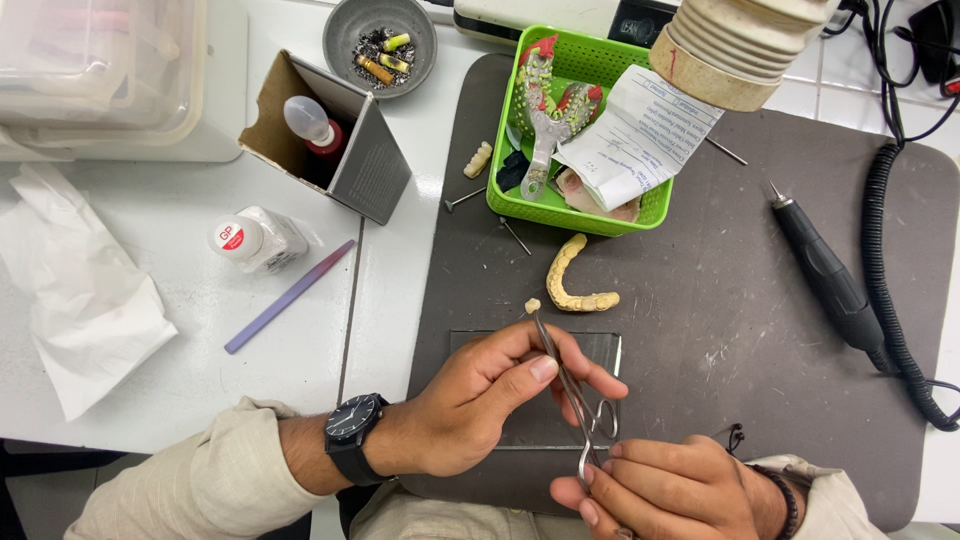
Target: The person holds a small dental prosthesis tooth with hemostat forceps in one hand and uses a fine brush in the other hand to apply and shape a white dental material onto the tooth, working over a glass slab on the bench. They repeatedly reposition the tooth and add material, with a partial denture arch and a green basket of dental cases on the work mat.
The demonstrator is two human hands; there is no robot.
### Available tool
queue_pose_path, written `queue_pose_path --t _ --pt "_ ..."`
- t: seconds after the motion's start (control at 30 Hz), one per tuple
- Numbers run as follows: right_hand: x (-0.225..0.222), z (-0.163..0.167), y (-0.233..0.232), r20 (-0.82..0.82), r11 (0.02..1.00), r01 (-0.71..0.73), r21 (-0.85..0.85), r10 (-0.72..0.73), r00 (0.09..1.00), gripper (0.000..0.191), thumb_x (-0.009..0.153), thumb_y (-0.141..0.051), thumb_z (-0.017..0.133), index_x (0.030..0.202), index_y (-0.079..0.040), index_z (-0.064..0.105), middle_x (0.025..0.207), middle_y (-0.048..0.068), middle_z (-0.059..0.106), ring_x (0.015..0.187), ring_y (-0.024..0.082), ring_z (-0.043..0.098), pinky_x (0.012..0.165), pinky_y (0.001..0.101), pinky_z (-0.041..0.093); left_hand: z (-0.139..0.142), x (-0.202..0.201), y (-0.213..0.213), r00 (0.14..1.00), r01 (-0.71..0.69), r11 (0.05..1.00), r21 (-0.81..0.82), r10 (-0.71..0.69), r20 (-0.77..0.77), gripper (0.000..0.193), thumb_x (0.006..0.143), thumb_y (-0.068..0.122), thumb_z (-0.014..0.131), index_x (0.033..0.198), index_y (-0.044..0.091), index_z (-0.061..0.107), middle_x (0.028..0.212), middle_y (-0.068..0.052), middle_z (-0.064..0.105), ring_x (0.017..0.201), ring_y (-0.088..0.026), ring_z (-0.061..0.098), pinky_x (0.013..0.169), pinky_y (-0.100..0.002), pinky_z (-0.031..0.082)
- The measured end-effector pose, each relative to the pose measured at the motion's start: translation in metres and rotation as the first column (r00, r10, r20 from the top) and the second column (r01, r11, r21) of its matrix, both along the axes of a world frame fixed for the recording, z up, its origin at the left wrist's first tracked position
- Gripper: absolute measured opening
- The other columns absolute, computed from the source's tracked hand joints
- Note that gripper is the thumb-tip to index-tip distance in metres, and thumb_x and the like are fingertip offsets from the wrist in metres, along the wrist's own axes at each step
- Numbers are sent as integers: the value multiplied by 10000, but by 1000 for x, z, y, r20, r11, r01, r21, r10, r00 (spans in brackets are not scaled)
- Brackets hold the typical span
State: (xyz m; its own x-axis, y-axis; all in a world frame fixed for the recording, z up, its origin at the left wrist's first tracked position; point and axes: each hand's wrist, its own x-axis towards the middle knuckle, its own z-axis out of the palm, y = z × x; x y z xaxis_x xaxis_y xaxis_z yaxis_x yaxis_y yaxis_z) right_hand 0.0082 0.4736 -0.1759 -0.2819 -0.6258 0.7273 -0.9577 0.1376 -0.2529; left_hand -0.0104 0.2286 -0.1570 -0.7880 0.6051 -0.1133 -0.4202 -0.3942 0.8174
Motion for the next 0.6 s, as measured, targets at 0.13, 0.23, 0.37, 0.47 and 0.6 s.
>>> queue_pose_path --t 0.13,0.23,0.37,0.47,0.6 --pt "-1 2 1 -42 1000 -15 20 16 999 223 934 -105 846 1111 -97 710 1006 -3 721 897 111 715 794 230 645 0 2 3 1000 1 1000 -7 -1 22 281 1161 212 381 1269 13 547 1220 -170 696 1047 -164 665 948 -339 579" --pt "-4 4 5 -49 998 -61 5 61 997 305 913 -180 897 1128 -111 692 993 -10 723 886 110 714 792 235 633 0 3 3 997 13 998 55 -17 72 274 1175 215 382 1262 12 544 1183 -171 703 1051 -179 682 952 -341 580" --pt "-2 7 12 102 995 -89 -48 94 990 309 898 -210 878 1107 -115 671 1027 21 732 933 141 718 824 260 624 -2 4 3 992 18 991 132 -34 122 271 1183 222 385 1255 14 543 1177 -187 705 1057 -204 689 958 -359 578" --pt "0 7 18 268 993 -99 -67 114 957 283 906 -173 836 1133 -41 729 1083 70 751 989 189 737 840 259 645 -3 4 2 987 32 983 180 -59 152 274 1190 223 375 1262 18 543 1186 -191 700 1080 -202 680 964 -364 575" --pt "0 10 25 323 993 -107 -40 114 940 287 893 -190 844 1098 -19 740 1082 72 740 989 217 734 813 281 617 -4 5 1 987 49 980 194 -77 144 266 1198 219 374 1264 22 540 1199 -192 698 1082 -203 679 973 -366 575"
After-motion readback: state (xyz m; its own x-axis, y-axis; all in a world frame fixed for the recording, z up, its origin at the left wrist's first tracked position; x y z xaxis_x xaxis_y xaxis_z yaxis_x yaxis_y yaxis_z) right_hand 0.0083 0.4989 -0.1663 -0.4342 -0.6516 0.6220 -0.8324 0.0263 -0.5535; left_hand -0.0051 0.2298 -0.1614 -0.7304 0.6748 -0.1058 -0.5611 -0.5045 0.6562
